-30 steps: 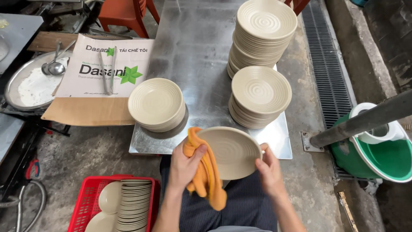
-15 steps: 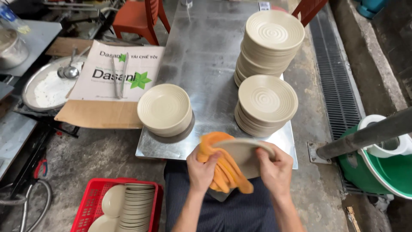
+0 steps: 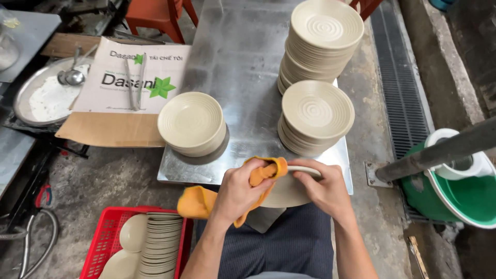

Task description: The recorder wipes beige bowls with an orange cloth and stacks them on a table and in a crate.

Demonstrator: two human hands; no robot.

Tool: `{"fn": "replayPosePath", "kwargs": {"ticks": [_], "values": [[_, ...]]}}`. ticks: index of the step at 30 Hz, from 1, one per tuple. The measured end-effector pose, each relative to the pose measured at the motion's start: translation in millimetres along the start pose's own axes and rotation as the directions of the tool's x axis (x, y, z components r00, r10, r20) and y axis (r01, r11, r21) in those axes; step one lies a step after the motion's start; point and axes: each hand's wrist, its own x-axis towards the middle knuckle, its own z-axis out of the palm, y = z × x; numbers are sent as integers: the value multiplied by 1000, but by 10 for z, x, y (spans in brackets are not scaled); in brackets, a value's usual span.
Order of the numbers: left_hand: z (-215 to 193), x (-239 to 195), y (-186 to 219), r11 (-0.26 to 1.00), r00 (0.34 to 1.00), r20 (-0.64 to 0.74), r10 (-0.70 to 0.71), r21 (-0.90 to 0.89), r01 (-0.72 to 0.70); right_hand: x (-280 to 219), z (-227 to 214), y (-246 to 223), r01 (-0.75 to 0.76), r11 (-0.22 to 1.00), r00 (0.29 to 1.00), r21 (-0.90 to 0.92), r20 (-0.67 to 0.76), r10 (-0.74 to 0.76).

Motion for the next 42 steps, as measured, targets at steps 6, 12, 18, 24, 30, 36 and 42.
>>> {"fn": "replayPosePath", "kwargs": {"ticks": [6,12,18,24,30,36,42], "values": [[530,-48,-340,897,947,-320,-27,-426,-119,-104,308,281,-158,987,962,1,-224,154],[793,-84,-457,606,795,-388,-467,-795,-31,-11,634,184,10,627,637,779,-488,597],[-138,-136,-134,897,996,-94,-8,-441,-35,-153,93,283,-220,900,917,375,-235,322],[93,-101,-97,983,980,-76,183,-11,-184,-71,23,-139,-131,983,991,-129,-28,128],[866,-216,-517,796,895,-343,-286,-605,22,-114,414,121,-190,963,855,189,-451,257],[599,-150,-437,725,842,-363,-399,-688,46,-244,634,136,-9,550,657,835,-410,633],[120,-169,-70,951,978,-169,-122,-301,66,-103,229,-79,23,960,892,280,-439,107]]}}
